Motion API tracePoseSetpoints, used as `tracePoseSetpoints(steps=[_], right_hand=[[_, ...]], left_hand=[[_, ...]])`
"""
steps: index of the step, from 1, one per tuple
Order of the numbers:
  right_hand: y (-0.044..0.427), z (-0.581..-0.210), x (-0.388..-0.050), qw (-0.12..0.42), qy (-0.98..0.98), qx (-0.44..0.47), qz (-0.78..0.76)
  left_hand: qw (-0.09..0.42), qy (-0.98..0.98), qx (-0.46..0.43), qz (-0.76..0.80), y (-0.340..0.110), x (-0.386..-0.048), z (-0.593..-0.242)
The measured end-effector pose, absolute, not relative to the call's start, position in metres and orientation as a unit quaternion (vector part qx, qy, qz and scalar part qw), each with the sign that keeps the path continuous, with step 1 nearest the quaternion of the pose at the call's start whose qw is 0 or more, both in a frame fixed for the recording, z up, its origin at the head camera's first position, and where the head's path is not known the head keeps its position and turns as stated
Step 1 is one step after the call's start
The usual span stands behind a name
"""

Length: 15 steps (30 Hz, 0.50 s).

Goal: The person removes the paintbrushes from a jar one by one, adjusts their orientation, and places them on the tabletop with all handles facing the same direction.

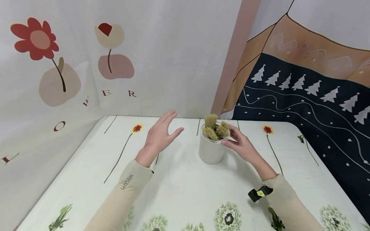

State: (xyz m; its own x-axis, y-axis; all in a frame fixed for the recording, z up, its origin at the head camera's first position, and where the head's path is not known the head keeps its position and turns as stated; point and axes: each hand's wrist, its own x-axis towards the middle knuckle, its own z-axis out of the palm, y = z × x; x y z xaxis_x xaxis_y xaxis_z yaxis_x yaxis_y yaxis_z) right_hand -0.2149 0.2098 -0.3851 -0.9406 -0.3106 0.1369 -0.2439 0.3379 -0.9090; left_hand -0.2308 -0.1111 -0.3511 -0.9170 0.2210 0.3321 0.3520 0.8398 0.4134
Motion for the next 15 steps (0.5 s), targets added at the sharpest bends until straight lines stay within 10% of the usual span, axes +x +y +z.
tracePoseSetpoints(steps=[15], right_hand=[[0.208, -0.383, -0.212, 0.040, 0.823, -0.162, -0.542]], left_hand=[[0.183, -0.916, -0.198, -0.297, -0.089, -0.224, -0.346]])
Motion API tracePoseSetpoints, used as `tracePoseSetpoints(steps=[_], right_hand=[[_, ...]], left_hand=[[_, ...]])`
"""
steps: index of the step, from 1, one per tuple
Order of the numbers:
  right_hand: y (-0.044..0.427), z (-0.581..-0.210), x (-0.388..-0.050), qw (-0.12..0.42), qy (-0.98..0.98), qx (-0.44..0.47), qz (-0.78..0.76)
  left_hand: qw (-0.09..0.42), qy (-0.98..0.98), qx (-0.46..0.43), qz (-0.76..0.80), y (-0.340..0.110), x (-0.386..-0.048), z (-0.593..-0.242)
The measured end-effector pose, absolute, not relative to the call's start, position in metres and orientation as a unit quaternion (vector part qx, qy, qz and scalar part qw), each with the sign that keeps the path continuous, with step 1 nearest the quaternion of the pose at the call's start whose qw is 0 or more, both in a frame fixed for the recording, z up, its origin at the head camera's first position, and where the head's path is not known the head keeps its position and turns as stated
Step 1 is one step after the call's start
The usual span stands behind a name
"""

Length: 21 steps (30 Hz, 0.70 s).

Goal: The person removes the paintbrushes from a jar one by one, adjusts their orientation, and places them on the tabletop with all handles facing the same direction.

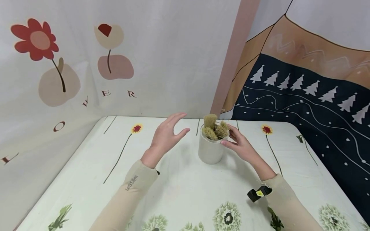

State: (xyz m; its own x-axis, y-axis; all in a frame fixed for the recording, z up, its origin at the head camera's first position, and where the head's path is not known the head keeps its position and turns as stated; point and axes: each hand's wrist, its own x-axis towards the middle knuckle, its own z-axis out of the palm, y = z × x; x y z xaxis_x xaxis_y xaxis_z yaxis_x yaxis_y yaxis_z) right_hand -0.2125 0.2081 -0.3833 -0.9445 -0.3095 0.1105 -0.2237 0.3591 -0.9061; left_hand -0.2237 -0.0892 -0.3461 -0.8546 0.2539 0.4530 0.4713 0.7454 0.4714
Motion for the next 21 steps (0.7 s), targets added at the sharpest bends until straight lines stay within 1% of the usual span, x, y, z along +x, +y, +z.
tracePoseSetpoints(steps=[8, 14, 21], right_hand=[[0.208, -0.387, -0.214, 0.038, 0.816, -0.169, -0.552], [0.209, -0.388, -0.214, 0.038, 0.813, -0.169, -0.555], [0.209, -0.390, -0.214, 0.038, 0.813, -0.168, -0.556]], left_hand=[[0.184, -0.873, -0.236, -0.385, -0.079, -0.220, -0.344], [0.157, -0.842, -0.257, -0.448, -0.071, -0.219, -0.342], [0.132, -0.819, -0.278, -0.484, -0.061, -0.220, -0.343]])
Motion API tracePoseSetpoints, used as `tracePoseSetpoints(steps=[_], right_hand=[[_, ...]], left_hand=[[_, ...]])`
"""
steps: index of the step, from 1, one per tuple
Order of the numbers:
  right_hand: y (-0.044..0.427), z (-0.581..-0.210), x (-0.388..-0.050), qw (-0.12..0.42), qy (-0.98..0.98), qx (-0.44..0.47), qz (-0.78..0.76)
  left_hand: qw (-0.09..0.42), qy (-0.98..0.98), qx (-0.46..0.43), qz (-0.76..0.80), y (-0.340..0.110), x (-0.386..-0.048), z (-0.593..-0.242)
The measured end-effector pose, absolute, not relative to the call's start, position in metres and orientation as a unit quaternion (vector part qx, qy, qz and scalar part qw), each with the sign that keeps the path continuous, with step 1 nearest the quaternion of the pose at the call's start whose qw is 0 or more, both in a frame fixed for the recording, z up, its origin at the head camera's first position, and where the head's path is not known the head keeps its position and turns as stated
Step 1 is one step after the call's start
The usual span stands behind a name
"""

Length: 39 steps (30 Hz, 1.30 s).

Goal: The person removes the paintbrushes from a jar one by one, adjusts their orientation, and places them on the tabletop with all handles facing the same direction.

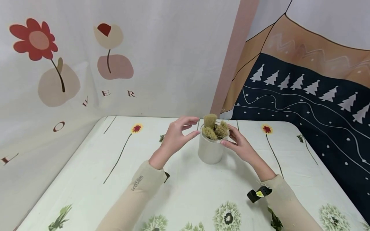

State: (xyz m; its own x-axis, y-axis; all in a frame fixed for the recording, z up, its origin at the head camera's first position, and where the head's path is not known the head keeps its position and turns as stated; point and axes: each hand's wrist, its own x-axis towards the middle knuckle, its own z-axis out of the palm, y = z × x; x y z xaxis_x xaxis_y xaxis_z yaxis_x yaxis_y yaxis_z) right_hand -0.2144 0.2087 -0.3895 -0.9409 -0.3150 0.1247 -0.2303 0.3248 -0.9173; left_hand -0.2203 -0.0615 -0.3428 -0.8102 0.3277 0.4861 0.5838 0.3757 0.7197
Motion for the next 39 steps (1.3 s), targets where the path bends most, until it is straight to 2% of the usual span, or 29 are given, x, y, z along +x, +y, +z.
tracePoseSetpoints(steps=[16, 28, 39], right_hand=[[0.207, -0.391, -0.214, 0.039, 0.811, -0.170, -0.559], [0.206, -0.391, -0.214, 0.038, 0.808, -0.170, -0.562], [0.208, -0.391, -0.213, 0.039, 0.804, -0.176, -0.567]], left_hand=[[0.085, -0.814, -0.317, -0.479, -0.037, -0.225, -0.352], [0.120, -0.836, -0.314, -0.433, -0.027, -0.226, -0.353], [0.158, -0.802, -0.327, -0.474, -0.023, -0.224, -0.344]])
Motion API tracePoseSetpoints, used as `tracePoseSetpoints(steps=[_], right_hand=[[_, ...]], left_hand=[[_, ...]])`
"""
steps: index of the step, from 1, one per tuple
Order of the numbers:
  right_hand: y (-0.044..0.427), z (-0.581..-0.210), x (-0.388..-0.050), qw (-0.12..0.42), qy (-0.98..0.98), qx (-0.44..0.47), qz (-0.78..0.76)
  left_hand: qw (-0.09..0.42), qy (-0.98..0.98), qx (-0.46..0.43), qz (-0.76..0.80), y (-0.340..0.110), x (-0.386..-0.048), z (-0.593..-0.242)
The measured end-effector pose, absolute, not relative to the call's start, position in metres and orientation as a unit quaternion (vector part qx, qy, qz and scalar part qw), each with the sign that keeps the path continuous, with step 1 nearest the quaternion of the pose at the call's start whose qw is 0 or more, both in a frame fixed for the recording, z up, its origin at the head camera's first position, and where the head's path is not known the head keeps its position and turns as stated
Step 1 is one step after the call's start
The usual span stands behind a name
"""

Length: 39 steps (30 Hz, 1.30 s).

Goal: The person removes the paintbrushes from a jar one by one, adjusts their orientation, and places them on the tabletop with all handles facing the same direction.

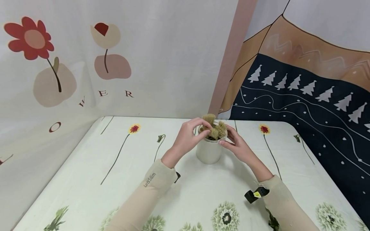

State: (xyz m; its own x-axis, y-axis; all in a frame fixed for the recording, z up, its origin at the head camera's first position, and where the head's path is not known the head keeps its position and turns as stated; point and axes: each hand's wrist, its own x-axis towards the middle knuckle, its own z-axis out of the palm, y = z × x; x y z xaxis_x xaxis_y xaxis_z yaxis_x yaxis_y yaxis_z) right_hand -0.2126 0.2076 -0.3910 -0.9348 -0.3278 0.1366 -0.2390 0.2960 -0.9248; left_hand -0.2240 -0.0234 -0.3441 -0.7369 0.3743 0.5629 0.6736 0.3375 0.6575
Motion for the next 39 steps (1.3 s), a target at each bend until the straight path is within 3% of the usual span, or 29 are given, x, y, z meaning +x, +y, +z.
tracePoseSetpoints(steps=[18, 39], right_hand=[[0.207, -0.392, -0.213, 0.040, 0.803, -0.169, -0.570], [0.207, -0.391, -0.210, 0.039, 0.804, -0.167, -0.570]], left_hand=[[0.180, -0.709, -0.337, -0.593, -0.034, -0.213, -0.317], [0.299, -0.615, -0.228, -0.693, -0.081, -0.211, -0.285]])
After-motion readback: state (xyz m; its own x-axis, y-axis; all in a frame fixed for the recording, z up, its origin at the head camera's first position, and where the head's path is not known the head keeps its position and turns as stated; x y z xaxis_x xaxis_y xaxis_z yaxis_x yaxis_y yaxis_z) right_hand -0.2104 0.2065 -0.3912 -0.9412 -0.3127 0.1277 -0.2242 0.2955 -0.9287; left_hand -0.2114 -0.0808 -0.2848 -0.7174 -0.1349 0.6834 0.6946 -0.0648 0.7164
